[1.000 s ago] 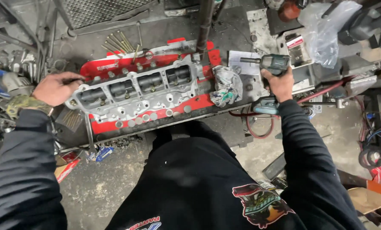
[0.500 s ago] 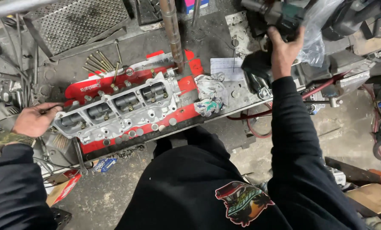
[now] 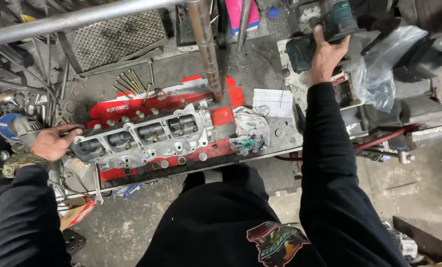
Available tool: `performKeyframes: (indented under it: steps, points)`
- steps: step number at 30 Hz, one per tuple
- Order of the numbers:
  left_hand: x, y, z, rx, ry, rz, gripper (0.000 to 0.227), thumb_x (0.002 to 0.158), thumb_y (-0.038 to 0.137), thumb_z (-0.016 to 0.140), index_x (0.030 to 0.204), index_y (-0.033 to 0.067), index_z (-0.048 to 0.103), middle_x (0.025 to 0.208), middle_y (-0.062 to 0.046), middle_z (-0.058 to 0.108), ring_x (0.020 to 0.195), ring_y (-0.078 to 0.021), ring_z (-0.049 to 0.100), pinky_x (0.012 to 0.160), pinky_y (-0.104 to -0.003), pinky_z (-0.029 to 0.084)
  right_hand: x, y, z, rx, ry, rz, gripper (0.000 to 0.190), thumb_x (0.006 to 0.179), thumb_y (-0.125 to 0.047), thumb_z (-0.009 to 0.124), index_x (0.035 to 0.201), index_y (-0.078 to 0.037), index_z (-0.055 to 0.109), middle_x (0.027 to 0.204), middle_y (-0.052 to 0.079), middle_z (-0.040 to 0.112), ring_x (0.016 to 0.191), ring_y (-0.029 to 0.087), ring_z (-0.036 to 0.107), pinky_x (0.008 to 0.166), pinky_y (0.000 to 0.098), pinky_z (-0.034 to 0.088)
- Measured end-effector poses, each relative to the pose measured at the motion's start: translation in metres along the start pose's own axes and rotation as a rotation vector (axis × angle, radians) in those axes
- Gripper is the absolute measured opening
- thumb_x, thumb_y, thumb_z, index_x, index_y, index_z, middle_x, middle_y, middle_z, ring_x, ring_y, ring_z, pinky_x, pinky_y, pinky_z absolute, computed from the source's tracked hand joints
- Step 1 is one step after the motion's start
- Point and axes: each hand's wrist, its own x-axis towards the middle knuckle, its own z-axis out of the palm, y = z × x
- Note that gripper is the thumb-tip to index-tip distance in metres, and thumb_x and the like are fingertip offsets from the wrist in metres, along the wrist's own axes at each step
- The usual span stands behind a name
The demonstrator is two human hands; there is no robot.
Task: The person uses a power drill to tighten bolts on a red and silver engine cylinder head. They then place a camshaft into the head and secure it with bolts, followed by positioning a valve cover over the assembly.
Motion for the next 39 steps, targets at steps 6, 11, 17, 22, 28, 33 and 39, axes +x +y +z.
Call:
performKeyframes:
  steps: [6, 11, 17, 22, 28, 33, 39]
  points:
    - [0.013, -0.021, 0.006, 0.021, -0.020, -0.013, 0.051, 0.106, 0.043, 0.065, 0.143, 0.0088, 0.074, 0.116, -0.022, 0.080, 0.100, -0.0370, 0.072, 0.093, -0.042, 0.052, 0.010, 0.064, 0.018, 0.035, 0.084, 0.046, 0.042, 0.096, -0.002, 0.091, 0.128, 0.001, 0.064, 0.119, 0.015, 0.075, 0.103, 0.028, 0.074, 0.098, 0.0370, 0.055]
    - [0.013, -0.010, 0.004, 0.073, -0.049, -0.053, 0.054, 0.108, 0.045, 0.061, 0.145, 0.0087, 0.072, 0.119, -0.023, 0.079, 0.103, -0.0387, 0.073, 0.093, -0.043, 0.054, -0.002, 0.089, 0.022, -0.080, 0.066, 0.005, 0.045, 0.095, -0.006, 0.092, 0.129, 0.000, 0.064, 0.120, 0.016, 0.074, 0.106, 0.029, 0.075, 0.103, 0.0405, 0.056]
    - [0.002, 0.005, 0.000, 0.010, -0.041, 0.040, 0.043, 0.108, 0.038, 0.062, 0.138, 0.0108, 0.076, 0.110, -0.017, 0.079, 0.093, -0.0340, 0.069, 0.087, -0.041, 0.052, -0.002, 0.074, 0.011, -0.058, -0.102, 0.022, 0.031, 0.096, 0.002, 0.088, 0.120, 0.004, 0.067, 0.113, 0.017, 0.077, 0.098, 0.026, 0.074, 0.095, 0.0349, 0.058]
    - [-0.010, 0.022, -0.009, -0.021, -0.038, 0.081, 0.042, 0.107, 0.039, 0.062, 0.133, 0.0101, 0.077, 0.112, -0.014, 0.079, 0.093, -0.0318, 0.069, 0.088, -0.040, 0.053, -0.003, 0.069, -0.008, -0.149, -0.259, 0.134, 0.026, 0.100, 0.005, 0.078, 0.124, 0.004, 0.068, 0.115, 0.013, 0.076, 0.098, 0.021, 0.068, 0.094, 0.0322, 0.056]
    - [0.007, 0.001, 0.007, -0.009, 0.016, 0.251, 0.040, 0.103, 0.036, 0.069, 0.128, 0.0074, 0.079, 0.103, -0.015, 0.080, 0.082, -0.0318, 0.072, 0.081, -0.040, 0.056, -0.070, -0.001, 0.008, -0.808, -0.176, -0.146, 0.034, 0.092, -0.004, 0.090, 0.119, 0.008, 0.074, 0.108, 0.022, 0.084, 0.091, 0.034, 0.080, 0.084, 0.0380, 0.064]
    - [0.004, -0.002, 0.011, 0.024, 0.316, 0.548, 0.029, 0.103, 0.040, 0.073, 0.106, 0.0149, 0.086, 0.080, -0.005, 0.078, 0.063, -0.0310, 0.067, 0.067, -0.040, 0.054, -0.165, -0.146, 0.119, -0.410, -0.769, -0.083, 0.020, 0.110, 0.008, 0.072, 0.124, 0.021, 0.070, 0.109, 0.028, 0.075, 0.095, 0.032, 0.072, 0.089, 0.0389, 0.060]
    - [-0.005, 0.014, 0.015, -0.370, 0.358, 0.584, 0.027, 0.101, 0.028, 0.075, 0.098, 0.0012, 0.079, 0.077, -0.002, 0.073, 0.062, -0.0159, 0.060, 0.060, -0.032, 0.050, -0.159, -0.140, 0.213, -0.975, -1.138, -0.403, 0.033, 0.111, -0.030, 0.080, 0.117, 0.002, 0.084, 0.089, 0.014, 0.081, 0.063, 0.029, 0.075, 0.057, 0.0375, 0.059]
